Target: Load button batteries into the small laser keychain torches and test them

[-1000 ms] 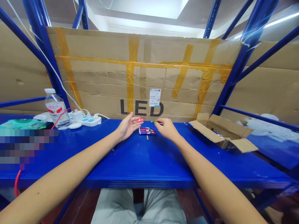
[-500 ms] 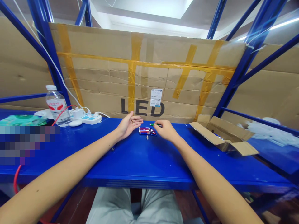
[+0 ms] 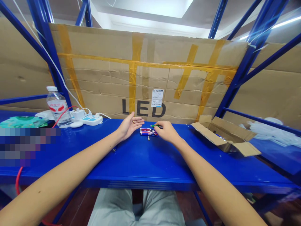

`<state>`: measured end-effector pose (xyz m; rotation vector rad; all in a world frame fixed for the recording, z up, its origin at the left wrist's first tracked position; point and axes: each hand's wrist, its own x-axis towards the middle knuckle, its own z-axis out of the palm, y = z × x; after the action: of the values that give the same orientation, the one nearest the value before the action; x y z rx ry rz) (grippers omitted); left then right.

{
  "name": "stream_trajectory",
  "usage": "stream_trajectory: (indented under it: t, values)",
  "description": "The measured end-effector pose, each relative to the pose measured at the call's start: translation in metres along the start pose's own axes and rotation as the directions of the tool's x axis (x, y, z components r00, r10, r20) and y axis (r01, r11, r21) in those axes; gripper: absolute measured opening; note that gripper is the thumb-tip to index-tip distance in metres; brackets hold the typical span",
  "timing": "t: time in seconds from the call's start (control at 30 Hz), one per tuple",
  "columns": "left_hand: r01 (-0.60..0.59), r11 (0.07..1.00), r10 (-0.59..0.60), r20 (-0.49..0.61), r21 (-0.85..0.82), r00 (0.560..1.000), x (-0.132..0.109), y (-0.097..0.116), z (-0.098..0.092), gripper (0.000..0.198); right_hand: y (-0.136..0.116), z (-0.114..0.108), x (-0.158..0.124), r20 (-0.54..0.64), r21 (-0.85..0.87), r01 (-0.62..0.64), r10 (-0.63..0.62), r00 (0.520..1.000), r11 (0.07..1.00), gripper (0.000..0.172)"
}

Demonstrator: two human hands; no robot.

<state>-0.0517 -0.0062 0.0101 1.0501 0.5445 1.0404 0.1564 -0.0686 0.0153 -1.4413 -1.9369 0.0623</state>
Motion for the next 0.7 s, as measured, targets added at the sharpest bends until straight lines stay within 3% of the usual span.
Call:
stream_trajectory:
  t: [0.2, 0.43, 0.7]
  values:
    - [-0.001, 1.000, 0.001, 0.006, -0.014, 1.000, 0.0008, 0.0003, -0.0017, 0.050, -0.0051, -0.0002, -0.0012, 0.027, -0.039, -0.010, 0.011, 1.000, 0.999, 0.026]
    - [-0.004, 1.000, 0.004, -0.011, 0.007, 1.000, -0.0021, 0.0003, 0.0019, 0.052, -0.0008, 0.0005, 0.0006, -0.087, 0.033, 0.004, -0.001, 0.996, 0.999, 0.025]
    - [0.001, 1.000, -0.001, -0.005, 0.016, 1.000, -0.0020, 0.0013, 0.0012, 0.054, -0.0017, 0.0017, -0.0005, 0.038, -0.032, -0.041, 0.042, 0.998, 0.999, 0.025]
